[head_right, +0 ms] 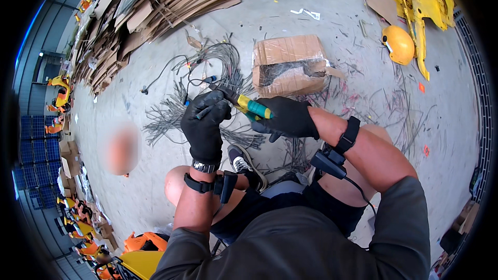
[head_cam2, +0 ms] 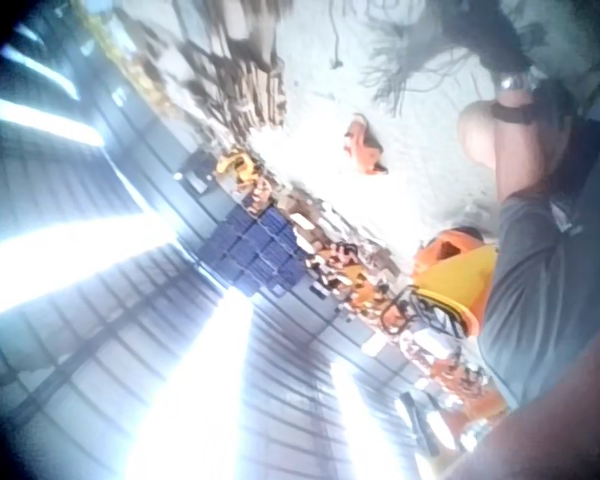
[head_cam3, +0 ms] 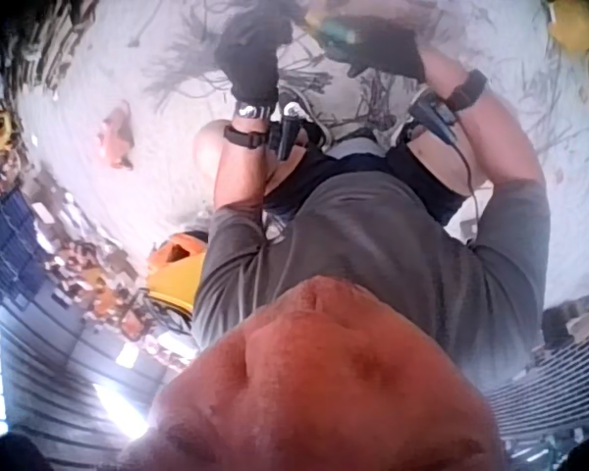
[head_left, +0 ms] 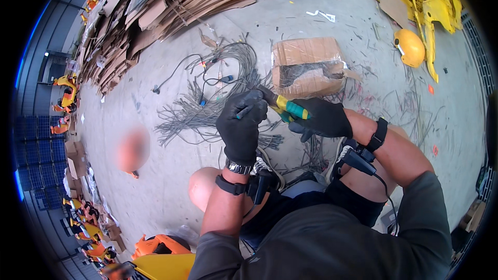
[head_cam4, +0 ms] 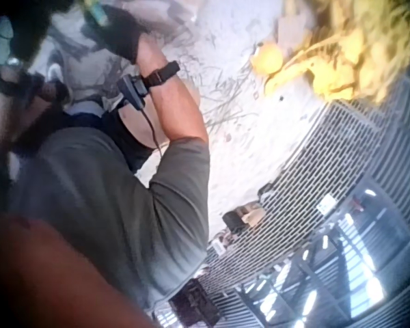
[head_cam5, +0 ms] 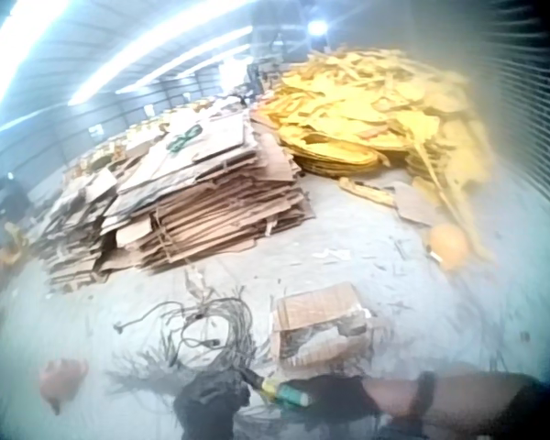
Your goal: The person uses a pair of pliers to strip and cut various wires on a motorcycle harness while sitting on the floor of a service bay.
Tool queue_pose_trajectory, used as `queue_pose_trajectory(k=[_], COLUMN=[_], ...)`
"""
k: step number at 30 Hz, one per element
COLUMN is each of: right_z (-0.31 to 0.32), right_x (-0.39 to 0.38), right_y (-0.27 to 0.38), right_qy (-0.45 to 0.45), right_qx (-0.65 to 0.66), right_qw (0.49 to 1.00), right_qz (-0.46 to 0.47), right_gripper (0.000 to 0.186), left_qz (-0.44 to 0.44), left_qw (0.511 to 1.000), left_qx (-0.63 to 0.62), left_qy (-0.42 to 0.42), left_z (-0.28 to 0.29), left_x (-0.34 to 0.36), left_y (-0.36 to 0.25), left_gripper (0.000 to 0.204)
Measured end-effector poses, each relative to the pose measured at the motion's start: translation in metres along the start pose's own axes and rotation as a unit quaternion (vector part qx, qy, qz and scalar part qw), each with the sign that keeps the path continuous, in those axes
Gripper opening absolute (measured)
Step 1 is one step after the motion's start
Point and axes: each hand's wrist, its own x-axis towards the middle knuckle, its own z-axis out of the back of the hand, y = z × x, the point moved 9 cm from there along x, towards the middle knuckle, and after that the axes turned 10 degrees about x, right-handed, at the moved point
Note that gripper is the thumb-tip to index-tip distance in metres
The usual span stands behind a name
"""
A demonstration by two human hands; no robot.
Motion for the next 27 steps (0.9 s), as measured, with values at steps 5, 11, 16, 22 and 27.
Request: queue_pose_trajectory(k=[5,11,16,22,27], right_z=[0.004,0.022,0.03,0.023,0.021], right_x=[-0.003,-0.003,-0.005,-0.004,-0.006], right_y=[0.0,0.004,-0.001,-0.001,-0.005], right_qy=[0.0,-0.073,-0.112,-0.078,-0.068], right_qx=[0.034,-0.144,-0.213,-0.212,-0.221], right_qw=[0.998,0.985,0.97,0.974,0.973], right_qz=[-0.046,-0.059,0.033,-0.022,-0.019], right_gripper=[0.039,0.049,0.06,0.061,0.062], left_qz=[0.031,0.079,0.133,0.086,0.116], left_qw=[0.999,0.996,0.988,0.979,0.975], left_qx=[-0.011,0.016,0.057,0.144,0.135], left_qy=[0.009,0.025,0.056,0.117,0.132], left_z=[-0.011,-0.011,-0.014,-0.02,-0.02], left_x=[-0.003,-0.002,-0.002,0.001,-0.001], left_y=[0.002,0.002,0.022,0.028,0.026], left_gripper=[0.025,0.025,0.03,0.024,0.022])
